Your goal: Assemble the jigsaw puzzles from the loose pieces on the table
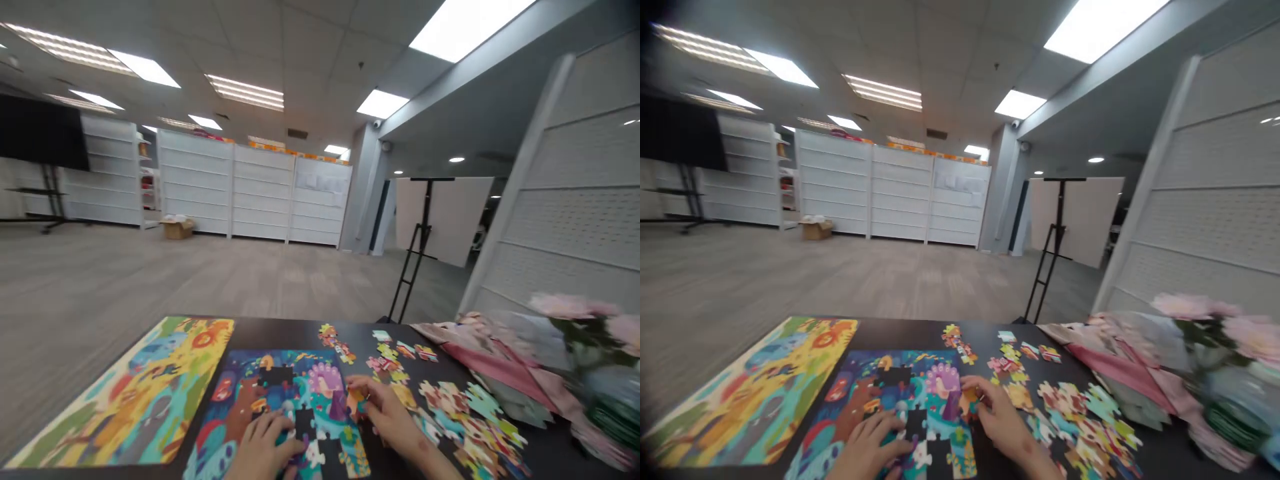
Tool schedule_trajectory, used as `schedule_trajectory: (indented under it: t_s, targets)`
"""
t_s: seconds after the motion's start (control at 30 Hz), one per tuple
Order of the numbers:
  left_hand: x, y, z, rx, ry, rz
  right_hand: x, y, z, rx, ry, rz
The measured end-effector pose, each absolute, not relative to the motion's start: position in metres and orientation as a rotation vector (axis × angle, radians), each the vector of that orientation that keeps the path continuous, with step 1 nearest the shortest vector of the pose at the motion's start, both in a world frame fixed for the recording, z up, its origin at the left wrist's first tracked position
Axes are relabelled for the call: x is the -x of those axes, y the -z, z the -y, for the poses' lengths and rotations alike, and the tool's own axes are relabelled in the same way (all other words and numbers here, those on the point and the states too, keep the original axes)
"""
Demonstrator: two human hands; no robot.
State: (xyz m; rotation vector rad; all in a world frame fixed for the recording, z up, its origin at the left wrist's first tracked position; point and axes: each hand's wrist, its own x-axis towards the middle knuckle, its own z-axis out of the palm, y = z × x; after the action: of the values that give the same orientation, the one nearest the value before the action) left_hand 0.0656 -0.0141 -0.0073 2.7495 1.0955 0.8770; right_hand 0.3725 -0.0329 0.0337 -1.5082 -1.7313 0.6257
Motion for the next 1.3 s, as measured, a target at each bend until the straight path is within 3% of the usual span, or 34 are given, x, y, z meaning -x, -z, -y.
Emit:
schedule_trajectory:
  t_s: [0.23, 0.53, 1.3]
  targets:
    - [-0.029, -0.011, -0.006, -2.456, -1.17, -0.988, -0.266, -0.04, -0.044, 1.227, -0.535, 2.004]
    - [0.006, -0.007, -0.025, -2.417, -0.646, -1.307, -0.22, -0.022, -0.05, 1.094, -0.976, 2.024]
    - [0.011, 0.004, -0.023, -2.61, -0.614, -1.241, -0.224, -0.034, -0.036, 1.162, -0.57, 2.225]
